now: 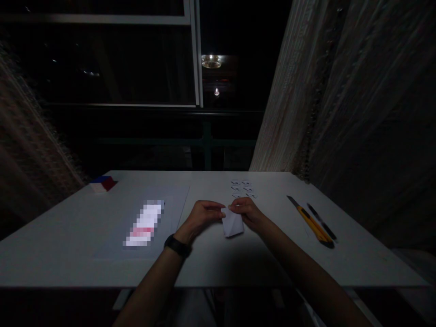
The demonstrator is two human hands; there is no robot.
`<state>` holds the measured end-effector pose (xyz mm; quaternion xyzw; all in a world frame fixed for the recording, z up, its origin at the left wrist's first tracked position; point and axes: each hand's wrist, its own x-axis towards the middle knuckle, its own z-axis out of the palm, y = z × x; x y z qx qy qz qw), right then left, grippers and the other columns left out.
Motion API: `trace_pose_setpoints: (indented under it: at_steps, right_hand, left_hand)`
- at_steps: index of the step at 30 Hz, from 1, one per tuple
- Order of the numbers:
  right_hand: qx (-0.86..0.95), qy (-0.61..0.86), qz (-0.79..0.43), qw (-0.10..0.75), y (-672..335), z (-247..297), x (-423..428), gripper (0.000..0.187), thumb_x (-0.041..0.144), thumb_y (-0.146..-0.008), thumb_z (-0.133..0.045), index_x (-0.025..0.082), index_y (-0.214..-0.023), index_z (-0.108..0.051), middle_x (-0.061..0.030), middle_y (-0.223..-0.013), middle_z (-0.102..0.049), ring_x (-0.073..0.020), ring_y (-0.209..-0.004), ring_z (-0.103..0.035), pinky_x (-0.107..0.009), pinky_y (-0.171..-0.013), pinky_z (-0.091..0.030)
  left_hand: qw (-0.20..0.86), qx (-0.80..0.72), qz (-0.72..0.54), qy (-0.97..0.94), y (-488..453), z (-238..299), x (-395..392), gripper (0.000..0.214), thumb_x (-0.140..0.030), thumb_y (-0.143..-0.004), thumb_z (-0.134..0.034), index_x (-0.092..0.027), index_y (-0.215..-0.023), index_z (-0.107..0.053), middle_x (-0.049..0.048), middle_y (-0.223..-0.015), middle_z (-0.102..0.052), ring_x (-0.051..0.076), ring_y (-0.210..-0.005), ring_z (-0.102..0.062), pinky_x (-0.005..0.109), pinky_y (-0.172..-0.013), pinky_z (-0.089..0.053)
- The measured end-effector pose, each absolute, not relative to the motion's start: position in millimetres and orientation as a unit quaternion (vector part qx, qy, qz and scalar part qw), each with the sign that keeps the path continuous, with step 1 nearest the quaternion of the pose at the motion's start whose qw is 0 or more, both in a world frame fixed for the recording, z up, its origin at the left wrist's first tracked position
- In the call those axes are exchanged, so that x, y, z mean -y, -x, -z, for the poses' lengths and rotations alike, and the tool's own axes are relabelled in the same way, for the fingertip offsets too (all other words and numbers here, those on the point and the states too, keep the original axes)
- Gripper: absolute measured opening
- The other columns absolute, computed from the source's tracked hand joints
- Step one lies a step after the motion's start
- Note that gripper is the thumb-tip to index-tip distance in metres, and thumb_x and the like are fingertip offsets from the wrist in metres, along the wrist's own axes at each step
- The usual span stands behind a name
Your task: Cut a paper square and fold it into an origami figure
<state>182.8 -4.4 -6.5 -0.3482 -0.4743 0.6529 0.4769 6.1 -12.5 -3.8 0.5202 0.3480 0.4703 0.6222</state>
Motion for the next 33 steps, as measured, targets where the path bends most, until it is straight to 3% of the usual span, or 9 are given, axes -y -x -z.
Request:
trace_pose_setpoints:
  at_steps: [21, 29, 33]
  right_hand:
    - [0.472, 0.366, -0.630, 0.496, -181.2, 10.3, 2.8, 0.021, 0.025, -0.047, -0.077, 0.013, -0.053, -0.062, 0.0010, -0.048, -0.057, -0.0090, -0.045, -0.048, -0.022, -0.046, -0.032]
    - [0.498, 0.405, -0.539, 0.545, -176.5, 8.2, 2.4, 0.022, 0.031, -0.048, -0.076, 0.014, -0.054, -0.063, 0.0005, -0.050, -0.059, -0.0111, -0.047, -0.051, -0.024, -0.048, -0.036]
    - [0.518, 0.411, -0.507, 0.553, -175.2, 10.5, 1.8, 0.023, 0.032, -0.049, -0.076, 0.014, -0.056, -0.064, 0.0001, -0.051, -0.059, -0.0113, -0.048, -0.051, -0.024, -0.049, -0.036]
  left_hand:
    - [0.577, -0.351, -0.476, -0.563, -6.6, -2.4, 14.8, 0.031, -0.032, -0.058, -0.073, -0.008, -0.076, -0.070, 0.0094, -0.065, -0.067, 0.016, -0.058, -0.060, 0.029, -0.060, -0.049]
    - [0.450, -0.428, -0.532, -0.575, -12.1, 0.7, 13.3, 0.037, -0.034, -0.054, -0.074, -0.011, -0.083, -0.070, 0.0092, -0.070, -0.069, 0.018, -0.061, -0.062, 0.027, -0.059, -0.049]
    - [0.398, -0.443, -0.542, -0.593, -13.2, 1.1, 13.6, 0.030, -0.034, -0.058, -0.071, -0.013, -0.080, -0.071, 0.0094, -0.075, -0.070, 0.019, -0.069, -0.064, 0.028, -0.065, -0.049]
